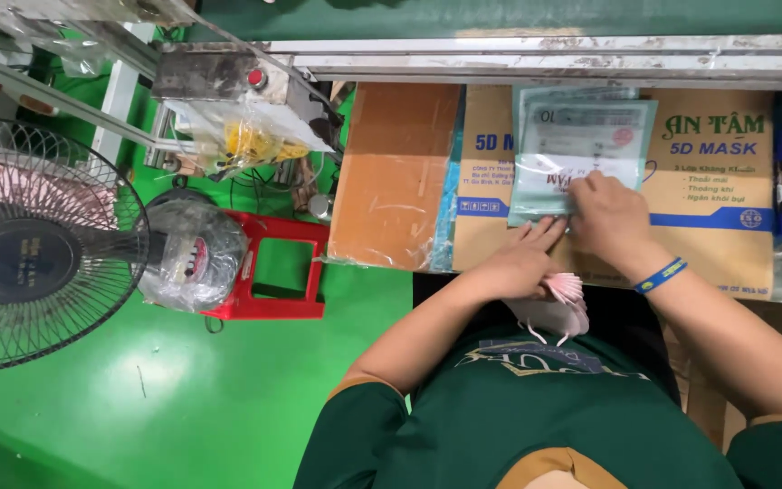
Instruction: The person picks up pink masks from a conveyor belt, places them into plastic bags, and stacks the bags near a box.
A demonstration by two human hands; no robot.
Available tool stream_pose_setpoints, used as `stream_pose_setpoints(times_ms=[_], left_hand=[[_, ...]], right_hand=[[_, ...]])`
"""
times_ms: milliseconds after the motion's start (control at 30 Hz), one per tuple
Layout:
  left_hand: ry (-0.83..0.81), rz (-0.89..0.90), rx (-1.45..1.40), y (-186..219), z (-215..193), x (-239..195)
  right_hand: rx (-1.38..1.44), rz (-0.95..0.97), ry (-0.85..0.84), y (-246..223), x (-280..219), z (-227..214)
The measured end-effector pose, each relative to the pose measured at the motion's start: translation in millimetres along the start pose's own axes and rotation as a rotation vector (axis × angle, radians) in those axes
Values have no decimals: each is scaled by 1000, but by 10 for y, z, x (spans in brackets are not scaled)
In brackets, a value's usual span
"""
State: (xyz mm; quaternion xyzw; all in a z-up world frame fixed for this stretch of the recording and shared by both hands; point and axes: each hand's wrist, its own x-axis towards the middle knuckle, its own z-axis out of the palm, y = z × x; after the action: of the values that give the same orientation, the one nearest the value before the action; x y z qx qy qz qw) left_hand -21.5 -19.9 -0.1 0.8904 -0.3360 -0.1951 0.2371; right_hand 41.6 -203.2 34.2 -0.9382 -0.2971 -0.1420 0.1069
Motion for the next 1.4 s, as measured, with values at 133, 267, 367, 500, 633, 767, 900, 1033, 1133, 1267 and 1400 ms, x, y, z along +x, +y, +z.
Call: stream_pose_setpoints(times_ms=[133, 267, 367, 500, 633, 767, 900, 1033, 1133, 1267, 1400], left_hand=[[-31, 2, -44, -13, -19, -32], [172, 147, -150, -346, 115, -45], [204, 236, -659, -574, -72, -259], [315, -6, -1350, -663, -352, -504], [507, -115, -930, -204, -775, -586], [767, -177, -839, 71, -593, -478], [783, -132, -1070, 38, -274, -314], [905, -143, -1494, 90, -47, -143], [836, -20, -1824, 130, 95, -27], [580, -45, -2115, 126, 165, 9], [197, 476, -1910, 203, 42, -247]], right_hand=[[-26, -50, -66, -100, 79, -17], [289, -24, 1, -76, 181, -225], [463, 114, -68, -50, 173, -420], [757, 417, -348, -76, 203, -917], [735, 373, -295, -234, 116, -901], [432, 52, 23, -661, -68, -694], [388, 54, 102, -793, -164, -505], [378, -103, 183, -853, -164, -515], [462, 127, 218, -661, -187, -505], [625, 14, 18, -854, -351, -643], [670, -161, 126, -630, -309, -1106]])
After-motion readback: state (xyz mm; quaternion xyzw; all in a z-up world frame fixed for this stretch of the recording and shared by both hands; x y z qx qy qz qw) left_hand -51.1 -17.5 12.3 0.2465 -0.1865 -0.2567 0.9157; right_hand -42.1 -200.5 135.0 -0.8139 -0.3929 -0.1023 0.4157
